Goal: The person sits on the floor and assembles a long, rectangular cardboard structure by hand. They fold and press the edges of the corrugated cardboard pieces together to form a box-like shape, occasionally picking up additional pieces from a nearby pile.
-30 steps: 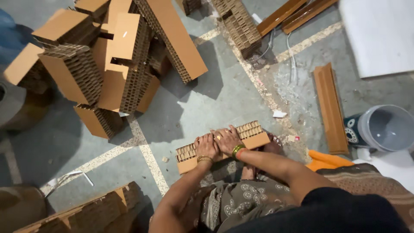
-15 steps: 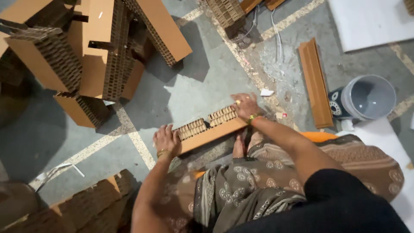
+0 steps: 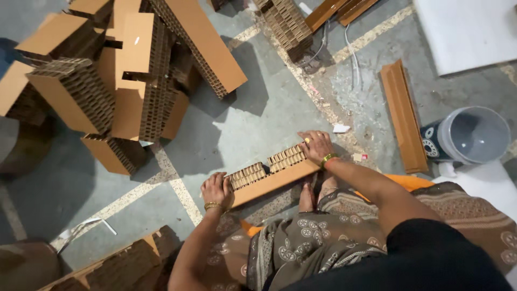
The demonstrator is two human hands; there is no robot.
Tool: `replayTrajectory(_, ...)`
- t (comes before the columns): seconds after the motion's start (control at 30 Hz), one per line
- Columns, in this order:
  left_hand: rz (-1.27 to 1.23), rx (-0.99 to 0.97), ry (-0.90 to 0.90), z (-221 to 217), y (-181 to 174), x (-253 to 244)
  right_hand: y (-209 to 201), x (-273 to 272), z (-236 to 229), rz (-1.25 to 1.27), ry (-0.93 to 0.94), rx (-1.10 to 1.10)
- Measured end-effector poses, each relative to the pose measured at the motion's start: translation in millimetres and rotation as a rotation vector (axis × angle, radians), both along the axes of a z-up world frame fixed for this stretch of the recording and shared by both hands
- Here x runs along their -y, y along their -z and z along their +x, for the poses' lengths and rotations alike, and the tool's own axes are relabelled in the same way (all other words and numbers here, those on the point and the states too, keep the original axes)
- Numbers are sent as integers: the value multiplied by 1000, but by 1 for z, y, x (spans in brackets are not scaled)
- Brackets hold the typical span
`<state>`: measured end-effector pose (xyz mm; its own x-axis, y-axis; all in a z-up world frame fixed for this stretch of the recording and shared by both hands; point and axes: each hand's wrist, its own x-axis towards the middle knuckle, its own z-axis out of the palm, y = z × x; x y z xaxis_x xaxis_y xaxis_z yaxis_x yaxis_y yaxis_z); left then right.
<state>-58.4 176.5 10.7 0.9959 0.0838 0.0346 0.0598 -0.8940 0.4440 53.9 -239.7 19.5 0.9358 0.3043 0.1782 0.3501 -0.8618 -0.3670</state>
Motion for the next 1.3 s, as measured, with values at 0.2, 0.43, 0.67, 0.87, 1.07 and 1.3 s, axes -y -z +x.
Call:
replayTrajectory(0.2,271,9,19,-1,16,-4,-6,-6,-9,-187,3,81)
replayTrajectory(0.43,296,61,68,26,18,98,-34,-99,-43,-135,-117,-213)
replayTrajectory(0.67,135,2,71,32,15,146,-12,-134,-55,48,-205,-171)
replayTrajectory(0.87,145,-13,98,34,16,144,-18,-134,-43,41,-192,-260)
replayTrajectory(1.07,149,-17,85,34,18,145,-30,-133,-47,-79,-201,-188)
replayTrajectory(1.3,168,-57,95,33,-11,145,-5,-130,-53,-43,-192,-226)
